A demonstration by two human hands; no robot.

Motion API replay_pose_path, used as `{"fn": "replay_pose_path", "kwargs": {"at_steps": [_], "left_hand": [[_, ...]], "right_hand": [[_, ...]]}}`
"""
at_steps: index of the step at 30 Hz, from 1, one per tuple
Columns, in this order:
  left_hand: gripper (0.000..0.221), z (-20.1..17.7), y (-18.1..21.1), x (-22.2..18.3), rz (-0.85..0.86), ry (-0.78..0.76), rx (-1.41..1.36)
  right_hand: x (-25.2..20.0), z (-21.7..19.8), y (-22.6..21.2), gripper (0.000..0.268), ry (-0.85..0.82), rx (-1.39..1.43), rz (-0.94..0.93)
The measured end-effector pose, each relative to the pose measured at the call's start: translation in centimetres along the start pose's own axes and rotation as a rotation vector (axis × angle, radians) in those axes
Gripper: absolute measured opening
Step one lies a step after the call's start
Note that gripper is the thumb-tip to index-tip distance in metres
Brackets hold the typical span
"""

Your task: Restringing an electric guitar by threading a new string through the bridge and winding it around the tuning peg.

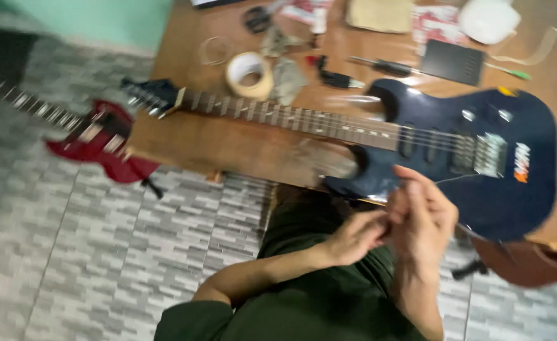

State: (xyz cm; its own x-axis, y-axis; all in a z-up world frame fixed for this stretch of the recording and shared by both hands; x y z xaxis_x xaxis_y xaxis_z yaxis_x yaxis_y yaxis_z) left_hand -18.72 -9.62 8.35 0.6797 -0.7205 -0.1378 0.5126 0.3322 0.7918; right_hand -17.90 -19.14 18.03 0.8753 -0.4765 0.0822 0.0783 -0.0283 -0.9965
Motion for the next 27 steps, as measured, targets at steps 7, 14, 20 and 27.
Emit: {"fn": "replay_pose_path", "kwargs": {"at_steps": [7, 14, 20, 27], "left_hand": [[0.072, -2.9, 5.6, -3.3, -0.059, -0.015, 1.043], [0.045, -18.0, 16.5, -8.4, 0.276, 0.797, 1.105], [0.043, 1.8, 16.8, -7.9, 0.734, 0.089, 1.996], [0.016, -7.2, 18.0, -9.3, 0.683, -0.153, 1.471]], "right_hand": [[0.7, -5.4, 3.2, 0.023, 0.03, 0.136, -0.017], [0.1, -14.3, 3.6, 0.021, 0.248, -0.207, 0.04], [-3.1, 0.5, -1.6, 0.019, -0.703, -0.425, -0.044], [-1.1, -3.6, -2.8, 0.013, -0.738, -0.434, -0.306]]}}
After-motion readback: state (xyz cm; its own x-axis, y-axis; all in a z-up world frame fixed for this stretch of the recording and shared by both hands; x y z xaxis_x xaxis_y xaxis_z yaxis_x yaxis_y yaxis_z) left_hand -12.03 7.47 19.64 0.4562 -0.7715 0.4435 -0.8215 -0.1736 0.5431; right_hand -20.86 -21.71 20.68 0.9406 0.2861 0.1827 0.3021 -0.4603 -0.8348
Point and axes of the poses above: each hand's wrist, its own x-axis towards the middle knuckle, its own z-axis out of the palm, y = z × x, the point moved 4 cm from there along x, towards the middle knuckle, and after that the axes turned 7 degrees about -z, right-handed, at the moved point
